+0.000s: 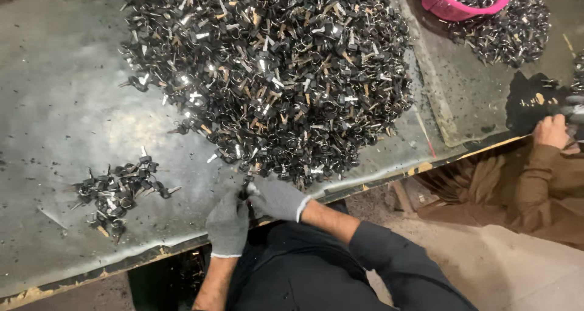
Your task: The person, wearing gray gloves, sits at a workbench and repeatedly picks small metal components one at a time from a large pile and places selected ones onto a growing pile on the left side of the table. The sorting continues throughout the clip.
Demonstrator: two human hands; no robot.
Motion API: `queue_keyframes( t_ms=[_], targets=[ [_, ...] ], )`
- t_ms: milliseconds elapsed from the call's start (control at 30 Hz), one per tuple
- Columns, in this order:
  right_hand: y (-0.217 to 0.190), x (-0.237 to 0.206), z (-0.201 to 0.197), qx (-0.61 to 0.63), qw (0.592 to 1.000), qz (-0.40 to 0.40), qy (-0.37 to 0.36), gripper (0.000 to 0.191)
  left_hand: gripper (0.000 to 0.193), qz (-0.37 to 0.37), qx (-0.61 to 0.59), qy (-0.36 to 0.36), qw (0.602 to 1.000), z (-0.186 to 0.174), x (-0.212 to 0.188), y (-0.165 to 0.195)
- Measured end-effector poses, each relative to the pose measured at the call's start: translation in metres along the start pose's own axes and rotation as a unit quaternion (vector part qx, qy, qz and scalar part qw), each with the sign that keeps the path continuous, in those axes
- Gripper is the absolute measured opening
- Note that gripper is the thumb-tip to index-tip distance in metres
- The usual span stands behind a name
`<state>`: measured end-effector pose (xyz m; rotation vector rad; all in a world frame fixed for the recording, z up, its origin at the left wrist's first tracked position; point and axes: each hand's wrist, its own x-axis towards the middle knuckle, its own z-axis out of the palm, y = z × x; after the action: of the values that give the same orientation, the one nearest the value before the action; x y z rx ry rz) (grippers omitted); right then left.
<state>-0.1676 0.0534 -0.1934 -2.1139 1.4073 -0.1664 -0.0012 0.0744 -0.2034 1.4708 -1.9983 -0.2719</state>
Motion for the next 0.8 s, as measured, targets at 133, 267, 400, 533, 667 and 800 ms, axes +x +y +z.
queue_keyframes(
  t_ms=[133, 267, 400, 533, 667, 800],
  targets=[
    [-0.005, -0.014, 0.012, -0.035, 0.997, 0.03, 0.057, 0.031, 0.006, -0.02, 0.083, -0.076, 0.993, 0.006, -0.002, -0.006],
    [-0.005, -0.015, 0.036, -0.093, 0.995, 0.032, 0.035, 0.041, 0.009, -0.048, 0.018, -0.018, 0.999, 0.008, -0.004, -0.027],
    [-0.008, 0.002, 0.045, -0.102, 0.991, 0.003, 0.087, 0.013, 0.007, -0.032, -0.005, -0.039, 0.999, 0.012, -0.011, -0.039],
    [-0.008, 0.019, 0.036, -0.108, 0.993, 0.042, 0.004, 0.023, 0.008, -0.024, -0.001, -0.019, 1.0, 0.02, -0.01, -0.041],
    [-0.006, 0.029, 0.02, 0.022, 0.995, 0.061, -0.078, 0.031, 0.011, -0.017, 0.001, -0.016, 1.0, 0.018, -0.008, -0.048],
    [-0.011, 0.03, 0.022, -0.099, 0.992, 0.082, -0.015, 0.031, 0.009, -0.02, -0.011, -0.037, 0.999, 0.014, -0.006, -0.053]
  ],
)
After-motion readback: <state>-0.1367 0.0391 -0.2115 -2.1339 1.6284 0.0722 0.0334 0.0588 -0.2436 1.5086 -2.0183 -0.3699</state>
